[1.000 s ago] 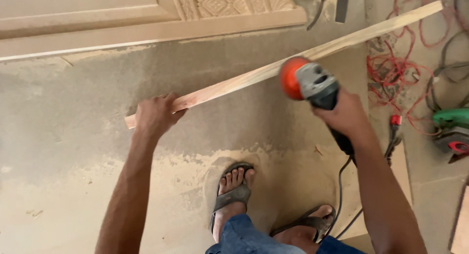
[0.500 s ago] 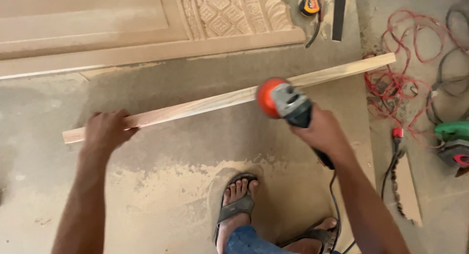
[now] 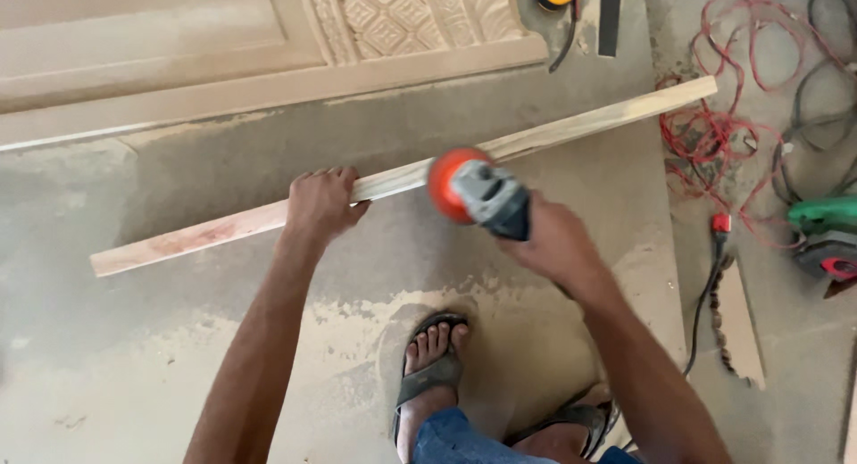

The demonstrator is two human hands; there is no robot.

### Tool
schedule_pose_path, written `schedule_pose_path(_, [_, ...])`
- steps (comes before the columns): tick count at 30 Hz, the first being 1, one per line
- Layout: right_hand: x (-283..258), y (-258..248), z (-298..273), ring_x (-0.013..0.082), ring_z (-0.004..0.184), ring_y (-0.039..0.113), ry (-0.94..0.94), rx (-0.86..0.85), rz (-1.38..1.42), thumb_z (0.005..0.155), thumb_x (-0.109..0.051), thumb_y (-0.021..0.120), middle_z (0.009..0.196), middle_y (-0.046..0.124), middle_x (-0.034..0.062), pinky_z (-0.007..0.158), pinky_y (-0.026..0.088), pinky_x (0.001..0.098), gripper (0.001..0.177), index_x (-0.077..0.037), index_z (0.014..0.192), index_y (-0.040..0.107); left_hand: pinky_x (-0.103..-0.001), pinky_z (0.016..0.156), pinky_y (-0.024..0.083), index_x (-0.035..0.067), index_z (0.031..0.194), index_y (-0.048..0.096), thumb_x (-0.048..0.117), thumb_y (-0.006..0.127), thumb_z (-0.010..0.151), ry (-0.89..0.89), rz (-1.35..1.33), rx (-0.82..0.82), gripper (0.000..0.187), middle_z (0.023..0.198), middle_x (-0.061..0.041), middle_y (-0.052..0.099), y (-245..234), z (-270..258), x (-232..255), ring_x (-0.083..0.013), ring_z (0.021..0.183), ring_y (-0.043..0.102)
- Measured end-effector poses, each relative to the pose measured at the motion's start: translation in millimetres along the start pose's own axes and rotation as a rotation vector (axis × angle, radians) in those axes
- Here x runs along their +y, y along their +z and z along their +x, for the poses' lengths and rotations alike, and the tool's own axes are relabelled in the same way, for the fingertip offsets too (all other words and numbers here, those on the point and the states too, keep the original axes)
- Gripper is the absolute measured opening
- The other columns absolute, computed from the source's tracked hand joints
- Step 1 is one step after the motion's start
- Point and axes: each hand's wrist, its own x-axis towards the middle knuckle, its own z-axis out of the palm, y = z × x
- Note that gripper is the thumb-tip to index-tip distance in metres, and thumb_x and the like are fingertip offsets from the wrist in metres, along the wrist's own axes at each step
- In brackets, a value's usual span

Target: The person uses an angle grinder with a sanding disc to smooth a long wooden plank on the floor. They move the tool along the plank's length, flip it to sand the other side, and then use a square and pencil to mark a line on the plank.

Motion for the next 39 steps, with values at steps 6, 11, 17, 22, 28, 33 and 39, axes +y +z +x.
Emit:
schedule_pose_path(6, [103, -41, 3, 0.0429, 0.095, 0.071, 0.195, 0.128, 0.007, 0.069, -0.032, 0.087, 0.099, 0.073, 0.0247, 0.081, 0.056, 0.0481, 0.068, -0.003, 0.126, 0.065, -0.048, 0.079, 0.056, 0.008, 0.111, 0.062, 0.043, 0.076, 0.083, 0.128, -0.074, 0.001, 0.047, 0.101, -0.011, 0.073, 6, 45, 57, -0.0311, 0.098, 0.070])
schedule_pose_path(11, [151, -59, 11, 0.0400, 0.096, 0.073, 0.245, 0.242, -0.098, 0.072, -0.037, 0.092, 0.103, 0.072, 0.0255, 0.085, 0.057, 0.0467, 0.063, 0.004, 0.111, 0.064, -0.048, 0.075, 0.058, 0.007, 0.114, 0.062, 0.044, 0.073, 0.088, 0.123, -0.034, -0.055, 0.047, 0.099, -0.014, 0.073, 5, 57, 78, -0.0326, 0.093, 0.072])
schedule_pose_path(17, [91, -33, 11, 0.0394, 0.094, 0.074, 0.138, 0.137, 0.137, 0.068, -0.033, 0.084, 0.097, 0.074, 0.0223, 0.079, 0.057, 0.0473, 0.063, -0.003, 0.120, 0.066, -0.050, 0.073, 0.058, 0.008, 0.110, 0.063, 0.046, 0.072, 0.088, 0.101, -0.070, -0.068, 0.044, 0.093, -0.013, 0.074, 4, 55, 76, -0.0352, 0.088, 0.072])
schedule_pose_path(22, [39, -18, 17, 0.0454, 0.090, 0.070, 0.159, 0.014, -0.020, 0.073, -0.032, 0.083, 0.092, 0.073, 0.0255, 0.080, 0.056, 0.0505, 0.053, 0.001, 0.109, 0.063, -0.050, 0.072, 0.058, 0.012, 0.111, 0.064, 0.053, 0.068, 0.092, 0.040, -0.041, -0.133, 0.046, 0.086, -0.014, 0.074, 3, 57, 75, -0.0364, 0.084, 0.072])
schedule_pose_path(28, [112, -53, 26, 0.0419, 0.093, 0.072, 0.150, 0.145, 0.074, 0.066, -0.029, 0.086, 0.096, 0.074, 0.0238, 0.078, 0.057, 0.0471, 0.059, -0.004, 0.117, 0.068, -0.050, 0.068, 0.058, 0.013, 0.110, 0.062, 0.056, 0.066, 0.091, 0.044, -0.006, -0.137, 0.047, 0.083, -0.013, 0.075, 2, 55, 75, -0.0357, 0.079, 0.072])
schedule_pose_path(33, [230, -98, 36, 0.0358, 0.088, 0.074, 0.354, 0.175, -0.062, 0.068, -0.037, 0.089, 0.095, 0.075, 0.0209, 0.080, 0.057, 0.0466, 0.056, -0.002, 0.109, 0.073, -0.049, 0.067, 0.058, 0.013, 0.106, 0.061, 0.056, 0.065, 0.092, 0.054, -0.002, -0.149, 0.045, 0.083, -0.012, 0.075, 7, 58, 71, -0.0352, 0.077, 0.073])
schedule_pose_path(39, [315, -142, 34, 0.0401, 0.089, 0.073, 0.351, 0.253, -0.179, 0.070, -0.041, 0.089, 0.094, 0.073, 0.0256, 0.082, 0.056, 0.0473, 0.060, 0.005, 0.106, 0.074, -0.047, 0.068, 0.059, 0.016, 0.112, 0.062, 0.058, 0.064, 0.092, 0.066, -0.014, -0.132, 0.047, 0.084, -0.009, 0.075, 9, 53, 60, -0.0336, 0.077, 0.073])
